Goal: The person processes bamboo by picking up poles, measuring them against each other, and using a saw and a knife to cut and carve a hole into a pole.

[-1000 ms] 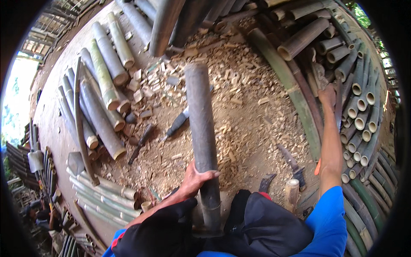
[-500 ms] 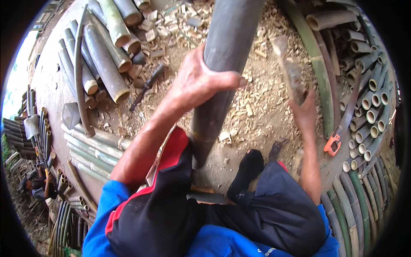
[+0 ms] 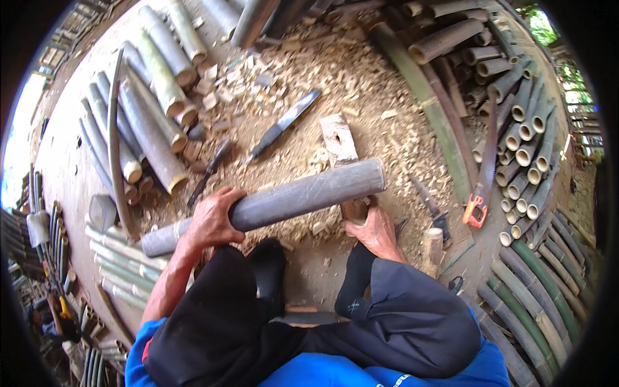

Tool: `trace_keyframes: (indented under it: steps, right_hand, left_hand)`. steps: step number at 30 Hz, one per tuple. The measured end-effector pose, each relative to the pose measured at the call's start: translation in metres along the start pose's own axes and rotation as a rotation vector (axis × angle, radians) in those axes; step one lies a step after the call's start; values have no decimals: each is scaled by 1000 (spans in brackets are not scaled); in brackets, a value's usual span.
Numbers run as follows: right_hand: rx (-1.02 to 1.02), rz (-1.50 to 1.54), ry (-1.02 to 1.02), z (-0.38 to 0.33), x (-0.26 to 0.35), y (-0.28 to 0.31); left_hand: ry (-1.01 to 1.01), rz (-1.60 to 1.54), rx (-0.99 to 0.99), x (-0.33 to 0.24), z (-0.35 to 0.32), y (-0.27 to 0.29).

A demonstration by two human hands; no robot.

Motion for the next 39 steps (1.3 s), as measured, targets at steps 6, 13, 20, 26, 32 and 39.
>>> trace_keyframes:
  steps: [6, 13, 20, 26, 32, 39]
  right_hand:
    - [172, -93, 160, -29, 16, -64]
    - [163, -56, 320, -33, 1, -60]
    - [-278, -8, 15, -32, -72, 98]
    - [-141, -493, -258, -52, -196, 156]
    - [-200, -317, -195, -43, -204, 153]
    - [-125, -474, -188, -29, -215, 158]
  left_hand:
    - [15, 19, 54, 35, -4, -9]
    - [85, -38, 236, 63, 20, -19]
    - [350, 253, -331, 59, 63, 2]
    - [399, 378, -414, 79, 112, -6]
    - [385, 114, -762, 50, 145, 69]
    - [-2, 315, -446, -27, 156, -21]
Point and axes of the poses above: each hand's wrist, its own z-axis towards the middle knuckle, its own y-axis out of the back of the hand, x = y × z, the point moved 8 cm from there along z, towards the middle knuckle, and after that the axes turned 11 degrees about y, right-handed, at the moved point
